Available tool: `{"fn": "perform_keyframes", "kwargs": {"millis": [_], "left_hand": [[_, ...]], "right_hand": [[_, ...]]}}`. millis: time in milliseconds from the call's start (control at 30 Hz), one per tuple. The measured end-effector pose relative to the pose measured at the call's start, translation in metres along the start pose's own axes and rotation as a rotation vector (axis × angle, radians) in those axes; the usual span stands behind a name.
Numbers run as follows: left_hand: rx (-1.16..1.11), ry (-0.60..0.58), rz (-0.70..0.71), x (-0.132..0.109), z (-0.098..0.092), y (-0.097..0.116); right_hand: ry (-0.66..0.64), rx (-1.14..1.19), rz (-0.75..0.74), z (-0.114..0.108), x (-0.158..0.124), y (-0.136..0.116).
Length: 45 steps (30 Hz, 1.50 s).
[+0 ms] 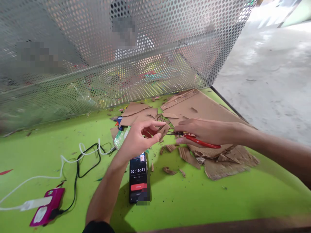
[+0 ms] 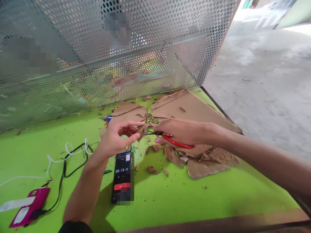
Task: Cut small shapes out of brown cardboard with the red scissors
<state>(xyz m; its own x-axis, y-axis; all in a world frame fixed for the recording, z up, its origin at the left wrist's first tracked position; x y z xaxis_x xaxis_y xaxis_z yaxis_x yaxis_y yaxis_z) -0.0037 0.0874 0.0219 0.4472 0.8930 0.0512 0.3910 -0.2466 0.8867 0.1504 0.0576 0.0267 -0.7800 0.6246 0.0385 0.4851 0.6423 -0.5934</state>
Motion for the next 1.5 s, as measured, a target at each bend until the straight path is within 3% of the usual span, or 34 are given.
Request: {"fn": "perform_keyframes", "kwargs": {"millis": [267,800,1000,1167,1500], "left_hand": [[-0.041,-0.002,-0.037,0.001,0.005,-0.001],[-0.074,0.016,-0.033,0.003,0.008,-0.007],[-0.096,0.008,-0.036,0.003,0.010,-0.008],[-0.122,0.010,-0.040,0.004,0.010,-0.008],[-0.163,0.024,-0.040,0.005,0.011,-0.009]], "right_hand": [[-0.079,0.029,0.028,0.003,0.009,-0.006],[-0.062,0.071,-0.008,0.001,0.011,-0.001],[0.003,0.197,-0.029,-0.005,0.013,-0.002],[-0.040,0.117,-0.049,0.000,0.014,-0.004],[0.025,0.164,-0.051,-0.006,0.016,-0.004]]}}
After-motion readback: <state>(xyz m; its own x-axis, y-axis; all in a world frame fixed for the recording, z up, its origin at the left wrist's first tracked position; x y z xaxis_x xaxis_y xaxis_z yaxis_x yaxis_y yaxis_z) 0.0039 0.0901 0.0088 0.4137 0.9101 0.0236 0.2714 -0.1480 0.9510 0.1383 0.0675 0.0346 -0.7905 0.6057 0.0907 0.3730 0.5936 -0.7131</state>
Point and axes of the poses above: each hand's wrist, its own x-axis towards the middle knuckle, its own z-axis out of the palm, y = z × x, the point moved 9 cm from there along x, towards the middle knuckle, and after that the axes turned 1 degree about -z, right-handed, at the moved point
